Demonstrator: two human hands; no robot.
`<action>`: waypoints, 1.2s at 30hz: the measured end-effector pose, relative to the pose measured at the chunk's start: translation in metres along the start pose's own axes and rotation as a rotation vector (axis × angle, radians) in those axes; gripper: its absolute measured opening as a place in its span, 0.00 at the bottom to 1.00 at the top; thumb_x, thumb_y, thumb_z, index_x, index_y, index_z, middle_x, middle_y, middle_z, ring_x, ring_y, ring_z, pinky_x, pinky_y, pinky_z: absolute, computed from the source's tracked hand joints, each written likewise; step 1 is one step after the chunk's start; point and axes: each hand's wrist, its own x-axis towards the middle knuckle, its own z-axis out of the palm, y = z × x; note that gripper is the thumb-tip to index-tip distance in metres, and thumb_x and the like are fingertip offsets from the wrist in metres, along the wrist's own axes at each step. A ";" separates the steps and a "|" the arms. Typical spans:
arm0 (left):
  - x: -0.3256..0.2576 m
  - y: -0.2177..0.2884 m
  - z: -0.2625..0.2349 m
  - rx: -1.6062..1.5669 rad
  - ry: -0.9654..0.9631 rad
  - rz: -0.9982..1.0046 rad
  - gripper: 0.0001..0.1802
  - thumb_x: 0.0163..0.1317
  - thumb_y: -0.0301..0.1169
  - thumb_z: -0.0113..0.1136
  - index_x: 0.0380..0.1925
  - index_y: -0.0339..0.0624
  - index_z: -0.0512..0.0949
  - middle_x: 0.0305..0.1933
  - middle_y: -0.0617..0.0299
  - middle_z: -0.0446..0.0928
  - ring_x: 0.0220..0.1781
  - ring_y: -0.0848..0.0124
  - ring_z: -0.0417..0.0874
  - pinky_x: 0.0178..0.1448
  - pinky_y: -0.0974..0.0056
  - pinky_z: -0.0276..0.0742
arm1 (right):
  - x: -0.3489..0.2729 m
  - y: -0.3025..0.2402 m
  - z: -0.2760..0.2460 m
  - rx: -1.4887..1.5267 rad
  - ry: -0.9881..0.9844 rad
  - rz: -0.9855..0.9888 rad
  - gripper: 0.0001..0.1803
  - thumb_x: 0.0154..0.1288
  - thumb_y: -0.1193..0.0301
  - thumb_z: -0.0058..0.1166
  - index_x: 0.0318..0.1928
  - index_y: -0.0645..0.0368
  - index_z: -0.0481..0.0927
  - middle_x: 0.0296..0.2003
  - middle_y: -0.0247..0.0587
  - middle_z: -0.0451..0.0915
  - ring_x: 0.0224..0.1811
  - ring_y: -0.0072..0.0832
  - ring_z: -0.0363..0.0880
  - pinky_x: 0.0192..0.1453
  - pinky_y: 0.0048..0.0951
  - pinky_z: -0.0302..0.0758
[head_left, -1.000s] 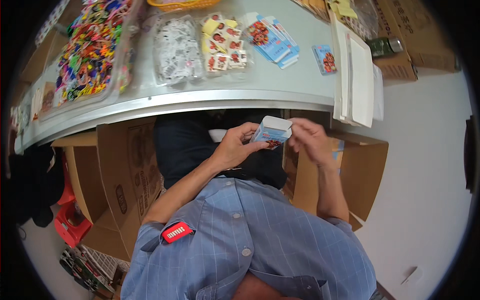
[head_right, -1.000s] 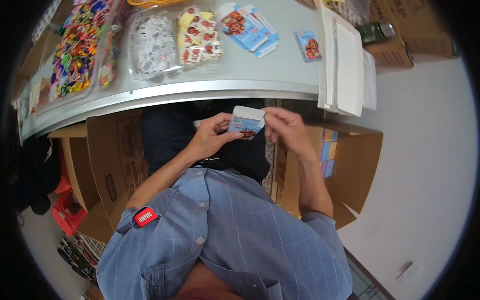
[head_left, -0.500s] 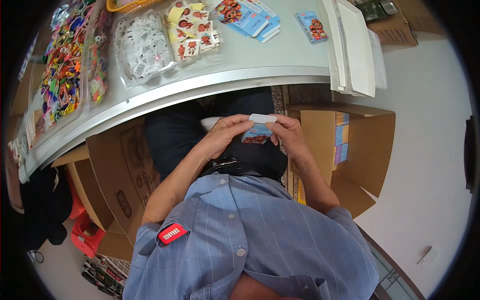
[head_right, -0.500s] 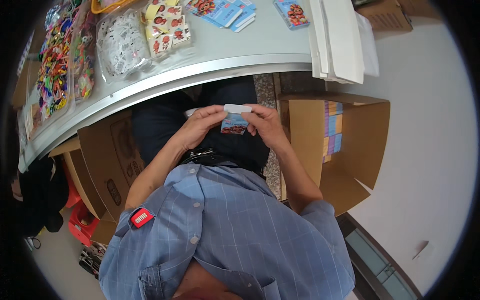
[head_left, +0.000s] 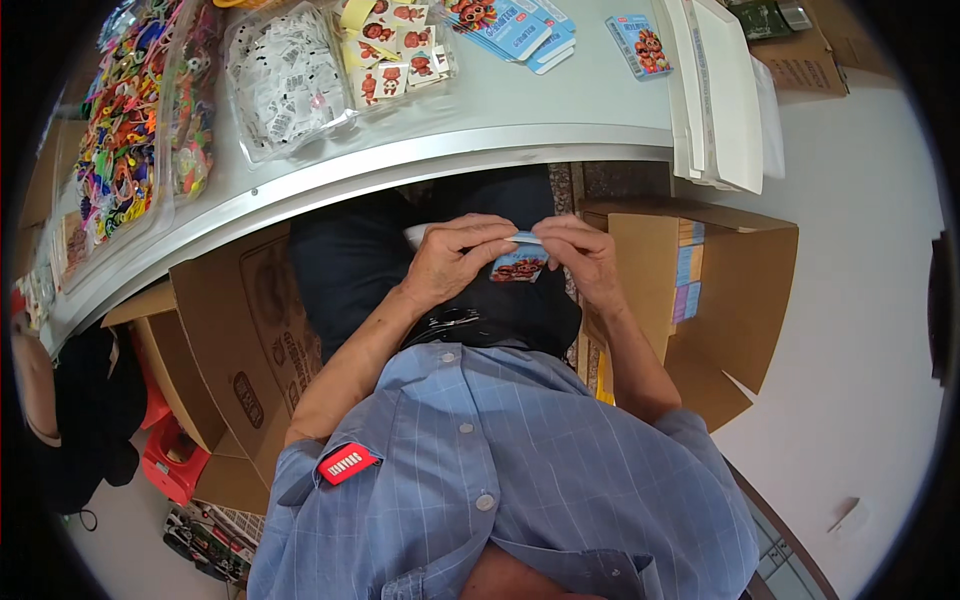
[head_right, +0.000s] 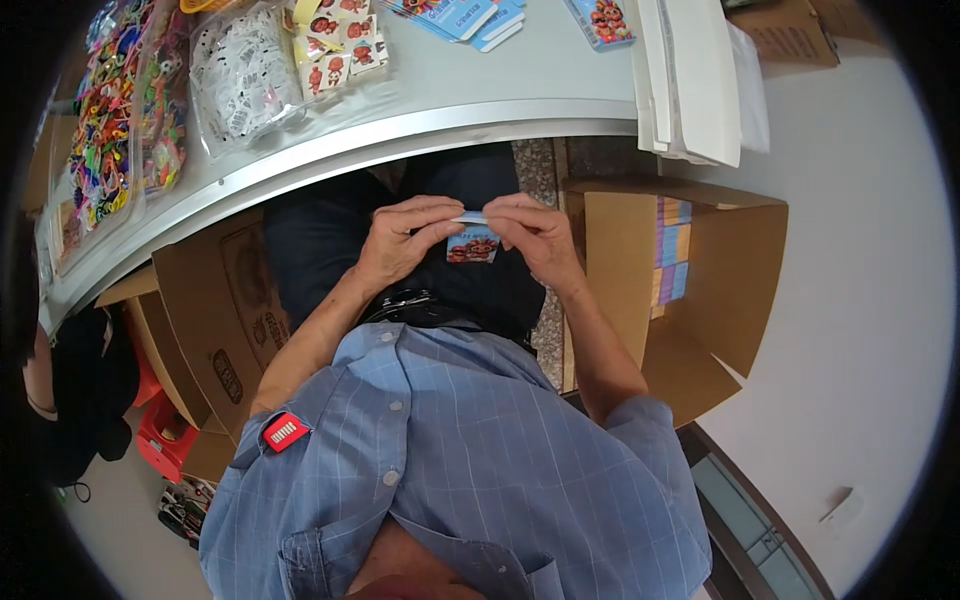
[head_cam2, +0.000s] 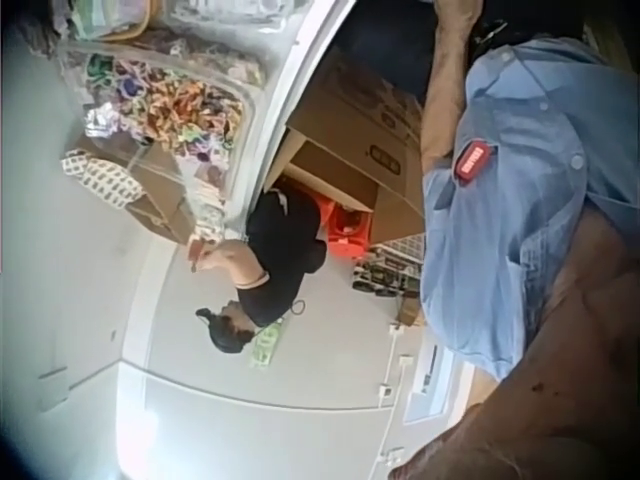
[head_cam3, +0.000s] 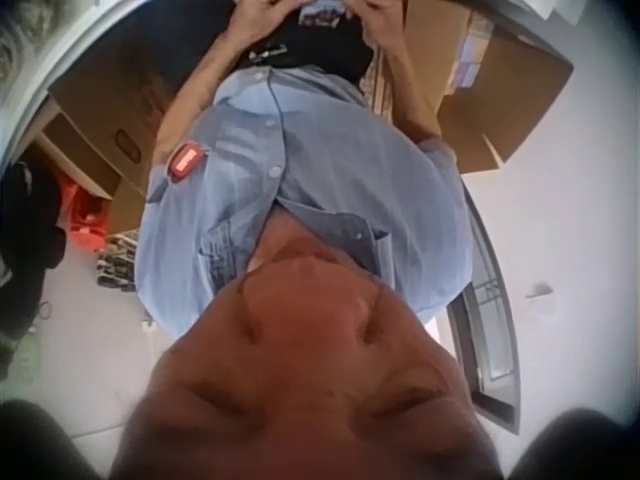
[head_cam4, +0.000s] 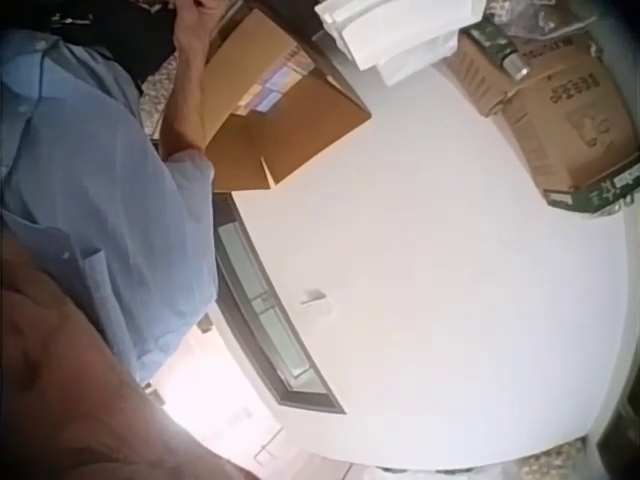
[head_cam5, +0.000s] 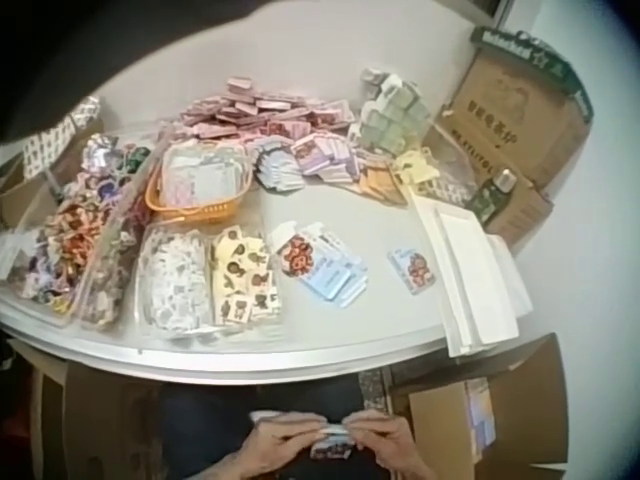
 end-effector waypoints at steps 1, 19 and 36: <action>0.000 0.000 -0.001 0.012 -0.018 0.010 0.12 0.63 0.24 0.69 0.46 0.33 0.86 0.47 0.51 0.86 0.48 0.66 0.86 0.53 0.65 0.81 | 0.000 -0.002 0.001 0.000 0.002 0.002 0.10 0.68 0.78 0.61 0.49 0.64 0.87 0.44 0.35 0.82 0.32 0.16 0.74 0.34 0.18 0.71; 0.000 0.012 -0.003 -0.110 -0.078 -0.230 0.09 0.64 0.22 0.67 0.44 0.36 0.87 0.50 0.55 0.85 0.42 0.74 0.85 0.41 0.70 0.82 | 0.000 -0.004 -0.006 -0.149 -0.052 -0.044 0.09 0.67 0.78 0.63 0.47 0.63 0.88 0.44 0.39 0.83 0.42 0.23 0.82 0.44 0.22 0.79; -0.002 0.016 0.008 -0.087 0.229 -0.070 0.08 0.62 0.21 0.69 0.41 0.33 0.86 0.45 0.53 0.85 0.40 0.71 0.86 0.42 0.68 0.84 | -0.010 -0.022 0.025 -0.278 0.223 -0.069 0.36 0.56 0.76 0.72 0.66 0.59 0.73 0.58 0.50 0.77 0.54 0.36 0.79 0.57 0.32 0.77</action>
